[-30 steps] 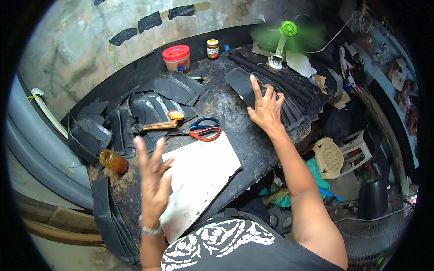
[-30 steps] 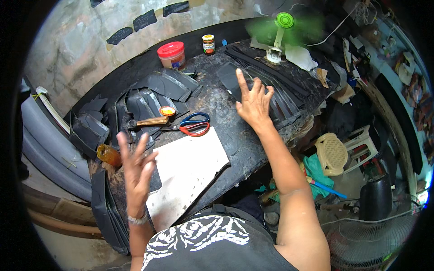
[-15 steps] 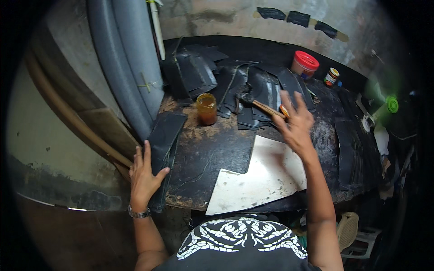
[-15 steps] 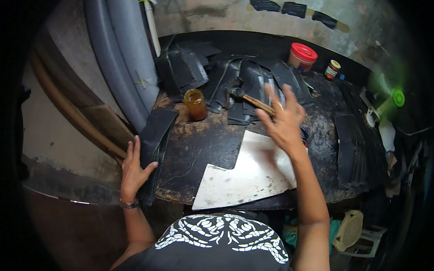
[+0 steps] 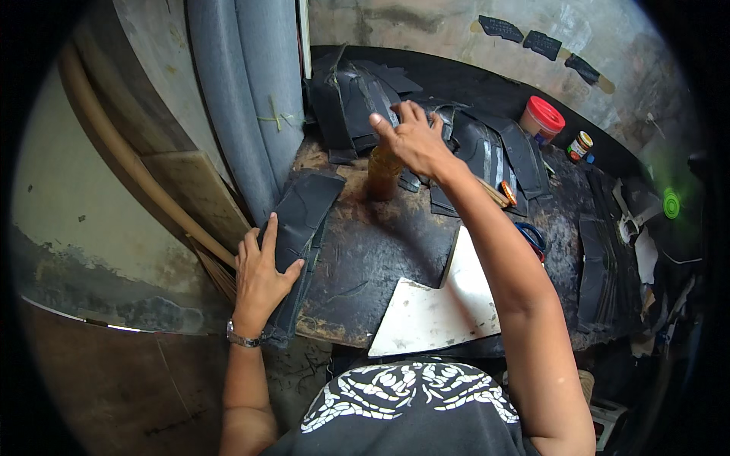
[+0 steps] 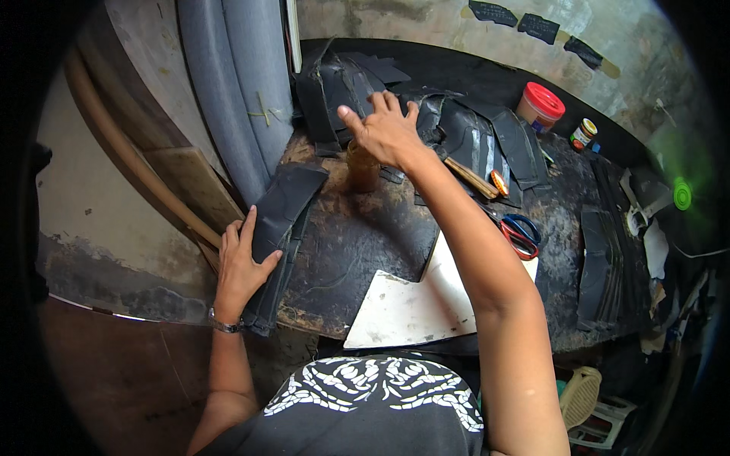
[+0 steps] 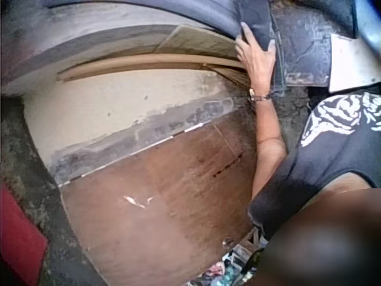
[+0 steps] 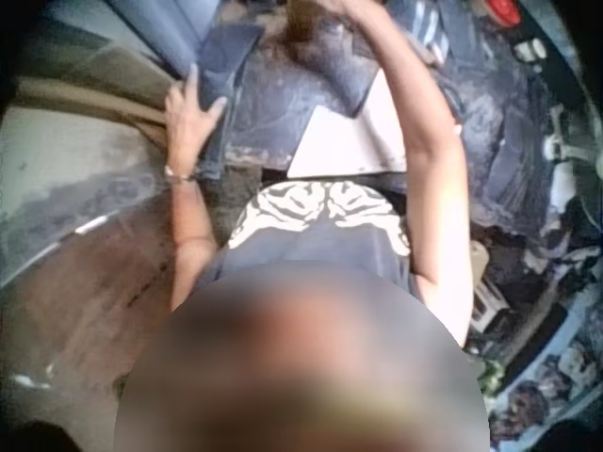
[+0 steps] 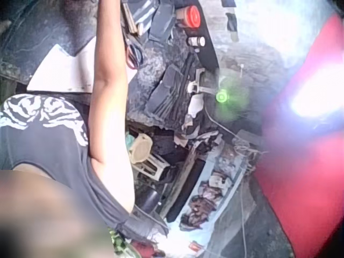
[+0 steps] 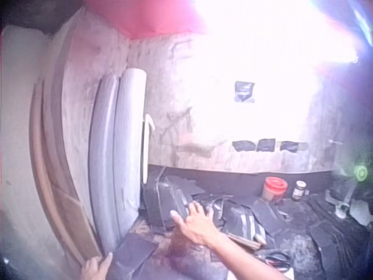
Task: The person repeatedly applies a brown adhesive from a small jar onto the edge of a black leather piece using a small brush. They spread the adhesive along the edge, then set the piece down and repeat the process on the same edge multiple times.
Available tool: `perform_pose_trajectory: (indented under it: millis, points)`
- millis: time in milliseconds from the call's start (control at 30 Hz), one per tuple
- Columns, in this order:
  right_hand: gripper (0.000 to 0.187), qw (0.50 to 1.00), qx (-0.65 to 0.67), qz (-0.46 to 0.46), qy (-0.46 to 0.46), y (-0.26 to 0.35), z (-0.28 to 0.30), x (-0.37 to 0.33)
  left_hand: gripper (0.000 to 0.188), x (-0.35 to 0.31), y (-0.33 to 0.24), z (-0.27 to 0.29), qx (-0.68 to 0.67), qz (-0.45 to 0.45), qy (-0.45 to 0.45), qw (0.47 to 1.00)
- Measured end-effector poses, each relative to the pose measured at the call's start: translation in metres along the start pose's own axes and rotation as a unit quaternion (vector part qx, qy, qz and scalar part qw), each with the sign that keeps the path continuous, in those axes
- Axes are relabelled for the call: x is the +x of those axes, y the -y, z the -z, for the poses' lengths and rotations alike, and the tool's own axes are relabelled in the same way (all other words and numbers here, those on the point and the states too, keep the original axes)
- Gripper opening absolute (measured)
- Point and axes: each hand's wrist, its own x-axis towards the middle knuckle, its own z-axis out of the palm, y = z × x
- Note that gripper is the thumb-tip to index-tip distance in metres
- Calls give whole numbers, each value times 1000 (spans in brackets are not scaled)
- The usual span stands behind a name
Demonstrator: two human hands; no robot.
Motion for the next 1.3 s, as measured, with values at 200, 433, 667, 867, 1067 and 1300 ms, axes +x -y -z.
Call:
perform_pose_trajectory:
  millis: [200, 433, 667, 867, 1067, 1300]
  points:
    - [65, 996, -38, 76, 12, -5, 18, -46, 80, 13, 5, 18, -82, -39, -24, 996]
    - [50, 999, 17, 24, 35, -22, 91, -124, 62, 37, 26, 30, -223, -57, 119, 966]
    - [57, 975, 171, -138, -29, -76, 109, -235, 65, 61, 16, 43, -149, -178, 217, 948]
    - [57, 898, 294, -288, -155, -120, 62, -324, 74, 71, 2, 47, 26, -278, 227, 933]
    - [84, 959, -28, -240, -150, -132, 5, -311, 64, 79, -6, 27, 41, -384, 162, 908]
    - [92, 946, 188, -246, -96, -195, 13, -282, 44, 94, -45, 37, -27, -412, 16, 911]
